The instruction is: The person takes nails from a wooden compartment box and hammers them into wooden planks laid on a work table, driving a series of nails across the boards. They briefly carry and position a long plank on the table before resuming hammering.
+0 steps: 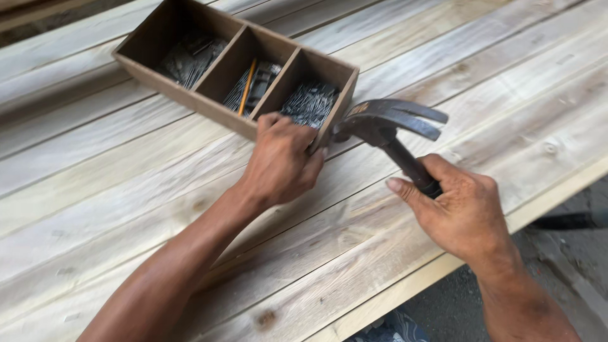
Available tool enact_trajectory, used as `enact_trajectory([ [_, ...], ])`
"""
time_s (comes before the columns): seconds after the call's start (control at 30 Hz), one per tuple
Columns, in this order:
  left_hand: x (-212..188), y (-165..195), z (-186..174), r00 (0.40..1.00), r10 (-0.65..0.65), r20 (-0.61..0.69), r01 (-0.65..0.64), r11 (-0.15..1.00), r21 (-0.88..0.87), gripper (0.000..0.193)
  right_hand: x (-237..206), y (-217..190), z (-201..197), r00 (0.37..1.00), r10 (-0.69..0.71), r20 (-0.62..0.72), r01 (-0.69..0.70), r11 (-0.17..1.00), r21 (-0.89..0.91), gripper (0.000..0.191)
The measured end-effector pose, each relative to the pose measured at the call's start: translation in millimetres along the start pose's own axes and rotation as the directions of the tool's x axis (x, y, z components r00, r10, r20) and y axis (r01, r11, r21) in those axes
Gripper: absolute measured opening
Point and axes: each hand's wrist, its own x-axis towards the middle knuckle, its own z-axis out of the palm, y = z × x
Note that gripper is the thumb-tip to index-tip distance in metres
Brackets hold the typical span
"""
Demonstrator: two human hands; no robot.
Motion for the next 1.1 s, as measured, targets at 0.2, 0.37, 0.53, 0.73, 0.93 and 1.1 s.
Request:
enact_trajectory([
  [0.2,-24,23,-3,0.989,0.138,0.052,-0.127,0.978,-0.167,0.011,-30,14,-8,0.994,0.089,-0.070,-0.082,0.993,0.089,0.027],
  [0.37,-44,43,1,0.964,0.244,0.107,-0.211,0.944,-0.252,0.018,-32,39,1,0.992,0.099,-0.075,-0.092,0.991,0.092,0.034],
  [0.53,-30,32,-34,0.959,-0.071,-0.273,0.091,0.994,0.061,0.040,-18,41,1,0.990,0.136,-0.046,-0.121,0.964,0.237,0.048],
  [0.73,16,-40,-55,0.453,-0.827,0.334,0.854,0.294,-0.429,0.048,6,13,1,0.931,0.287,0.226,-0.360,0.833,0.421,0.058],
  [0.93,10,-53,-29,0.496,-0.739,0.456,0.867,0.388,-0.313,0.035,6,5,20,0.936,0.252,0.244,-0.337,0.841,0.424,0.048],
  [1.1,10,-54,-27,0.484,-0.803,0.347,0.864,0.374,-0.338,0.023,-7,7,32,0.962,0.234,0.143,-0.273,0.851,0.449,0.033],
])
